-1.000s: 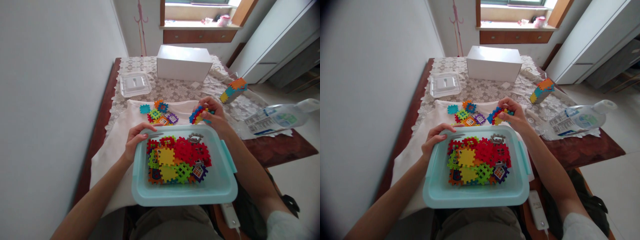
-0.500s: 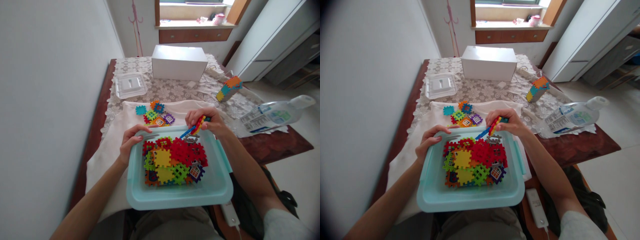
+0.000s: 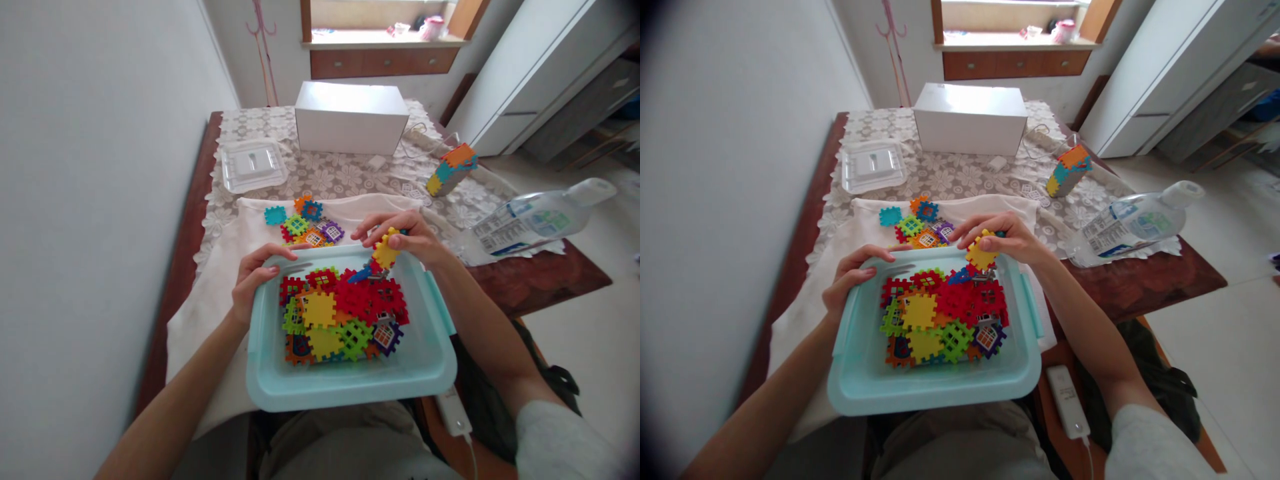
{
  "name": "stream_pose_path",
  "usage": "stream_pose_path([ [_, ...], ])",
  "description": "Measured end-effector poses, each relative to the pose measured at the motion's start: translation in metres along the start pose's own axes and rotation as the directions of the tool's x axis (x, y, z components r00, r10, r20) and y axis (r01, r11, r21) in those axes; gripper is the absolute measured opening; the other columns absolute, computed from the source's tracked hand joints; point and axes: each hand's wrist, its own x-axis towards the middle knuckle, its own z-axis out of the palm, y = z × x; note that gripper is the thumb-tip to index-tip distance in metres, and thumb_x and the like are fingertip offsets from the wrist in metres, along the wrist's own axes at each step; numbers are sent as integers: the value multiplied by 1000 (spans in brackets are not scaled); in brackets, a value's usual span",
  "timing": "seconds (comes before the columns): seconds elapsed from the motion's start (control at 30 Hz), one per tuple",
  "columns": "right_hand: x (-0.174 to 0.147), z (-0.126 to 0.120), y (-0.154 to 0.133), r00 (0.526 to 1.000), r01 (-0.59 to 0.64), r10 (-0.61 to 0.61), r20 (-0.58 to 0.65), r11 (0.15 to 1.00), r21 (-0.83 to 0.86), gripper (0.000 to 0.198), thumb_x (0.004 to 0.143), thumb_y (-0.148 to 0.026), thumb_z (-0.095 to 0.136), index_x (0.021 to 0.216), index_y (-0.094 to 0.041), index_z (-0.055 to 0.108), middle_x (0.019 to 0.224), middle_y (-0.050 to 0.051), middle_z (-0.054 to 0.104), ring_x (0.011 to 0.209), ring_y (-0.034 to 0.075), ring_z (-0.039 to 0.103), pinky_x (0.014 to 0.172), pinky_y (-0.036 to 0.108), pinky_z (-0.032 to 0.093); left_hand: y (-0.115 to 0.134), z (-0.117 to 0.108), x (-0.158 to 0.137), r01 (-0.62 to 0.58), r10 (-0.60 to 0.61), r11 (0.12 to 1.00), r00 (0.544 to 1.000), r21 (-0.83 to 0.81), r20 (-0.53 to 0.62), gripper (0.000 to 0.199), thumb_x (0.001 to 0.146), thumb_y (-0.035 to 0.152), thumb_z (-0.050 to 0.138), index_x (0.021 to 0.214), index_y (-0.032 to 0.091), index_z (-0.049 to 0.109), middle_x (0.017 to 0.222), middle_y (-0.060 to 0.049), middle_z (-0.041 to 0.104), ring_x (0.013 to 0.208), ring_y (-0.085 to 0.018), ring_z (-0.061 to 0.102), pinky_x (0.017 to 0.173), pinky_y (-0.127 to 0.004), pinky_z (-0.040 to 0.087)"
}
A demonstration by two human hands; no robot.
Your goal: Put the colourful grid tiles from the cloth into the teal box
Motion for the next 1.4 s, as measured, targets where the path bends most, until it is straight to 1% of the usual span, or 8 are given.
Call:
stream_pose_path([
  [0.3,2,4,1,997,-57,56,44,998,21,43,102,-67,78,95,-29,96,109,10,88,103,27,81,99,42,64,0,0,-1,-10,10,1000,1000,23,-1,25,78,27,72,94,20,90,120,-11,92,110,-37,87,102,-46,67],
  [0.4,2,10,8,984,-85,98,-146,992,92,43,96,-68,83,87,-27,92,101,10,85,95,26,79,87,40,65,0,0,-1,-13,13,999,1000,37,-3,26,78,28,71,94,21,90,119,-10,92,115,-39,86,107,-51,66],
  [0.57,8,11,33,835,-16,248,-491,903,429,38,90,-66,85,91,-27,82,96,5,80,72,18,67,52,28,51,1,1,-2,-6,7,1000,999,24,-32,25,76,27,72,92,19,89,119,-12,92,114,-40,86,105,-48,65],
  [0.7,16,3,54,795,-37,371,-480,819,572,39,81,-55,86,108,-28,78,100,3,82,75,17,68,52,25,52,1,1,-1,8,-8,1000,1000,12,-18,24,77,29,74,93,19,89,121,-13,92,115,-40,86,108,-51,66],
  [0.83,17,4,64,738,-97,474,-481,780,618,39,73,-52,91,95,-28,69,95,3,79,83,21,72,67,31,63,1,0,-1,14,-14,1000,1000,5,-11,23,78,30,76,94,19,89,120,-13,92,113,-39,87,107,-49,67],
  [0.97,16,12,63,743,-138,514,-429,744,654,48,68,-54,96,85,-28,59,90,2,71,81,21,67,71,34,62,0,0,-1,0,0,1000,1000,12,-2,24,78,29,74,94,21,90,119,-11,92,110,-36,87,104,-48,68],
  [1.23,17,10,81,781,-257,324,-534,946,198,57,75,-74,89,78,-28,56,71,-3,53,63,16,44,59,32,37,0,0,0,-2,2,999,1000,36,-5,25,76,31,73,93,22,90,119,-9,92,109,-37,86,103,-47,66],
  [1.4,11,8,87,854,-339,264,-448,936,-95,68,85,-88,78,71,-27,53,70,-2,46,66,16,36,61,34,31,0,1,0,-2,3,1000,1000,23,-28,25,76,28,72,92,20,90,117,-10,92,110,-37,87,99,-43,66],
])
